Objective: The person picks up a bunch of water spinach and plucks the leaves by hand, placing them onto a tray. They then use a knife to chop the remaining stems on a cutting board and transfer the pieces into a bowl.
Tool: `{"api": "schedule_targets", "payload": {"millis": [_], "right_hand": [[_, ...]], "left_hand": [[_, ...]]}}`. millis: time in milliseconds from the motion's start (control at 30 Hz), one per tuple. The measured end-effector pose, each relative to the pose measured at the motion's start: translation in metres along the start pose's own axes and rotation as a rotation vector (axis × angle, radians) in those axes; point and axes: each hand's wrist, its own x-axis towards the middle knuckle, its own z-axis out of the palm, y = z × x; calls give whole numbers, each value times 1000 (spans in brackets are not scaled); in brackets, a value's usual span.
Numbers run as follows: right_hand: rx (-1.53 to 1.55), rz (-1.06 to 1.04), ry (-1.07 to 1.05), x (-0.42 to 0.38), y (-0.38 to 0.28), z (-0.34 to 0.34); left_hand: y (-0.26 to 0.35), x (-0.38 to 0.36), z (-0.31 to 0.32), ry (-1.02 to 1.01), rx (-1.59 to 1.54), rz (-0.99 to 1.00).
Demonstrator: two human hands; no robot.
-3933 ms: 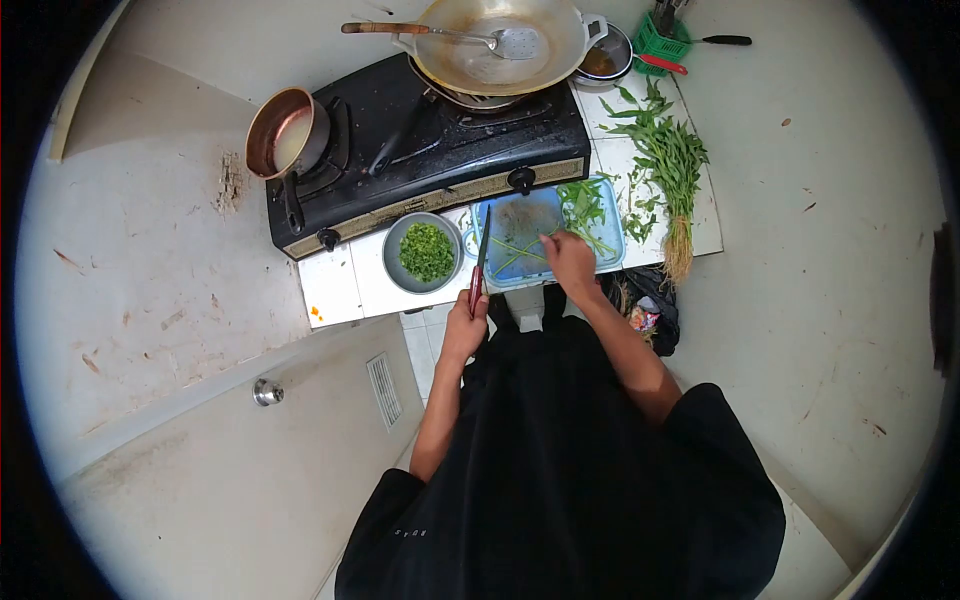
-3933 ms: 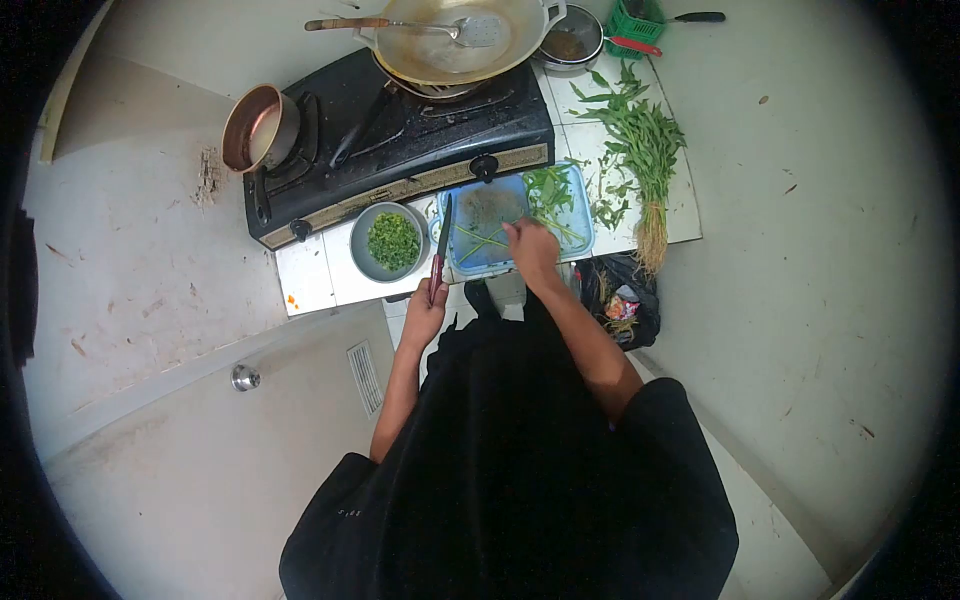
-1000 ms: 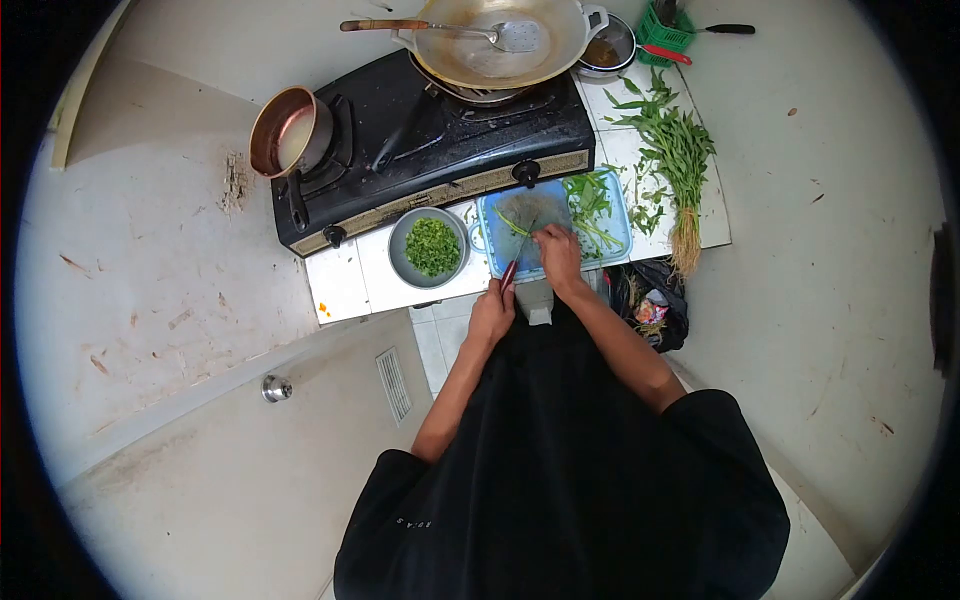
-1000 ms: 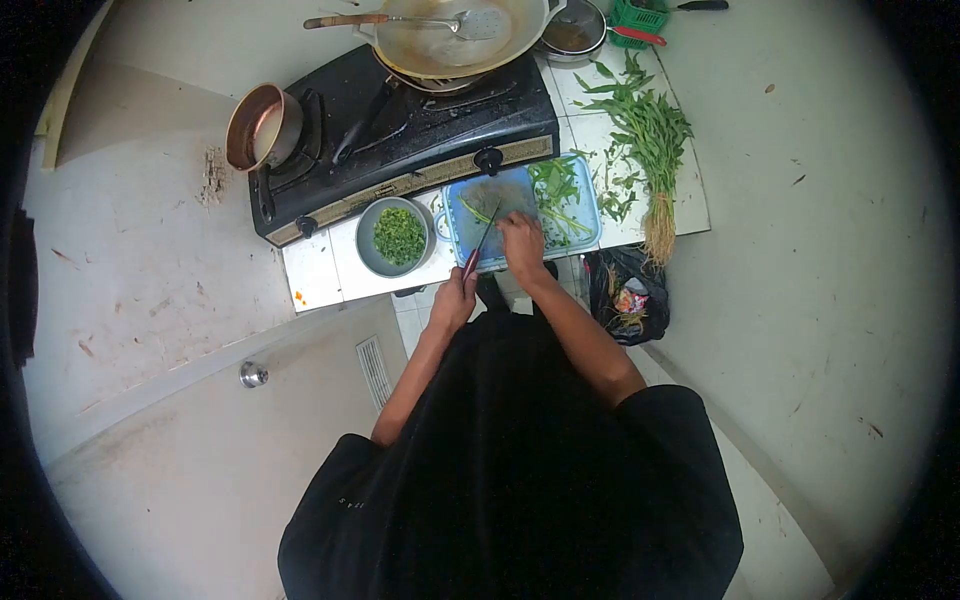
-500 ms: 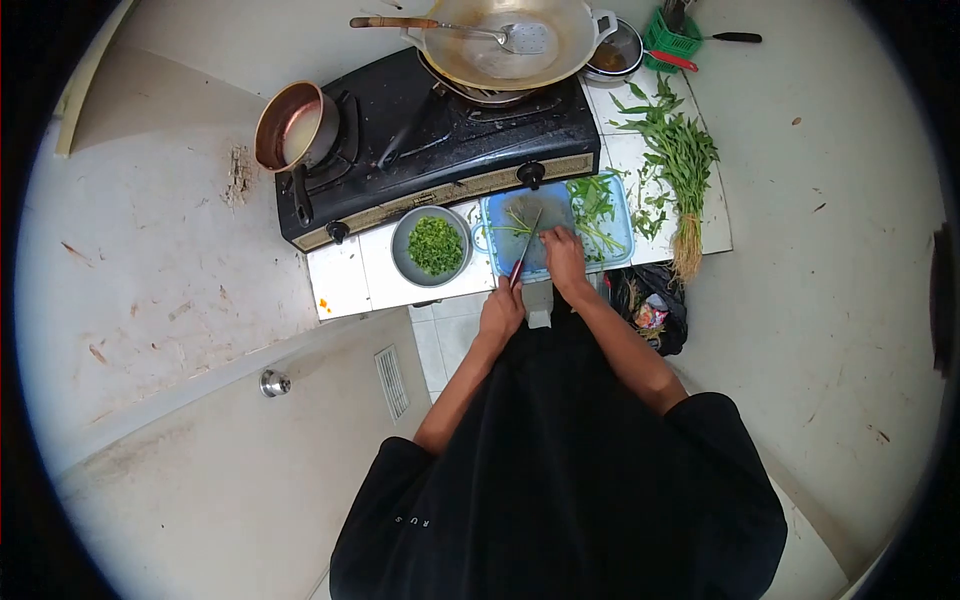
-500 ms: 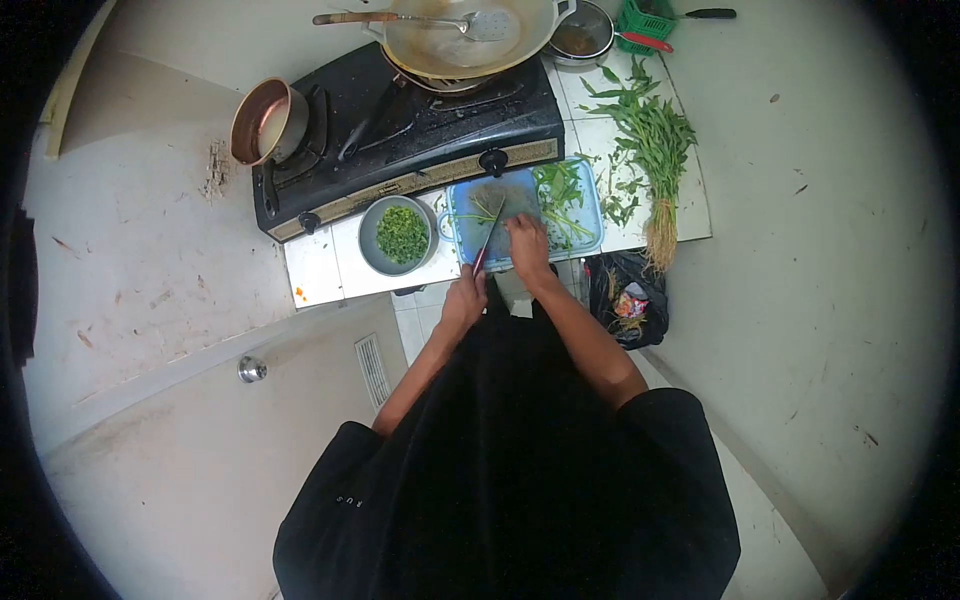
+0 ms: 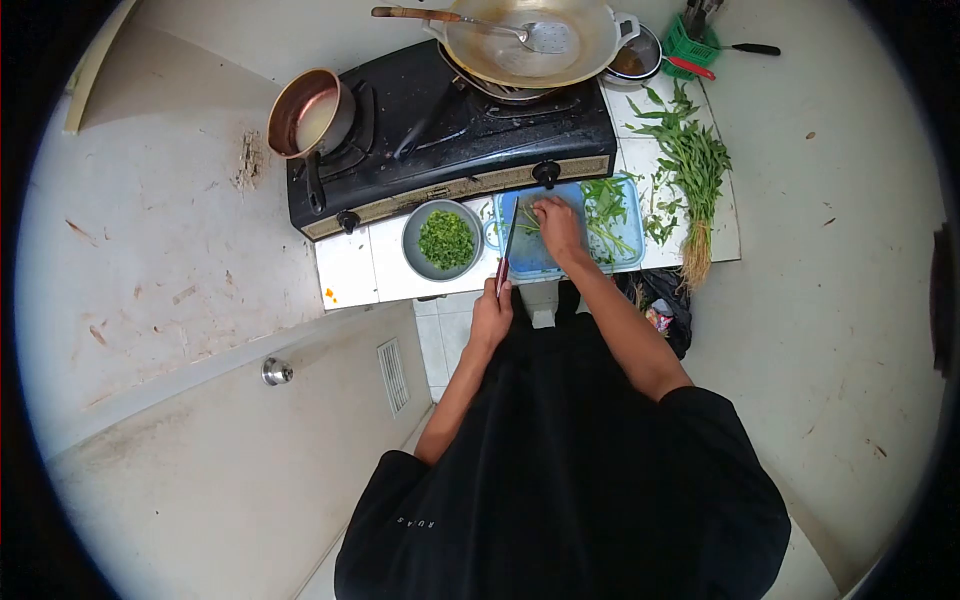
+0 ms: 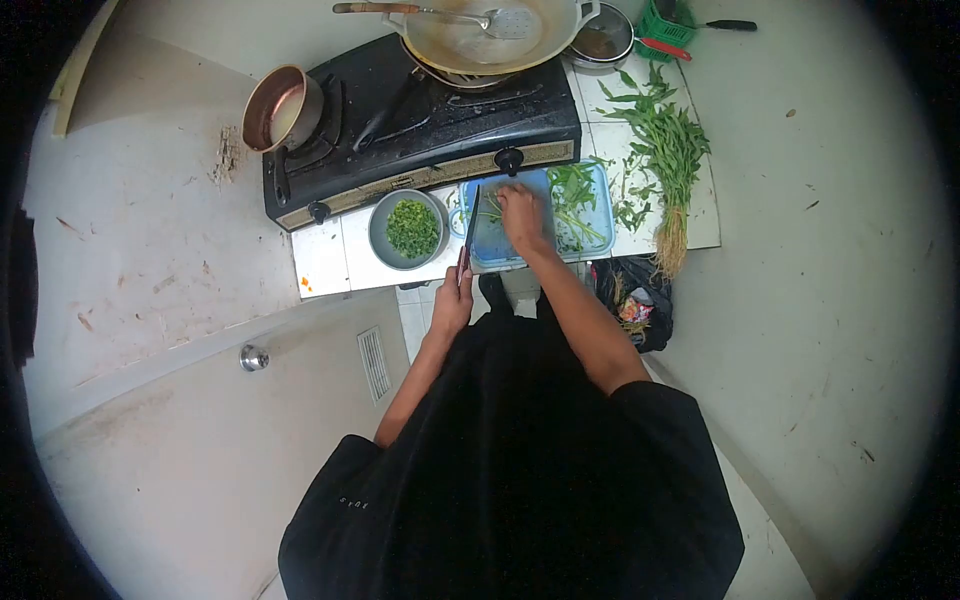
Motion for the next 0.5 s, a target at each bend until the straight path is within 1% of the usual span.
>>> {"api": "schedule_targets", "payload": {"millis": [33,100,167,233,333,500], "right_hand": [[-43,33,-40,1,0,5],[-50,21,-42,-3,-2,11],[-60,7,-43,-8,-4,12],[-68,-80,-60,-13,-3,11],[-47,-109,-120,-19,-2,10],[-40,-116,-156,-21,-3,5]], "left_hand": [[0,-2,-1,4,-2,-3],[-5,-6,-2,-5,-29,-57],[-12,-9,-1,17,-39,-42],[-14,-12,-2,37,-48,-28],[-18,-16,-2,56,-73,-50],[-21,-11,-2,72,4,-132]]}}
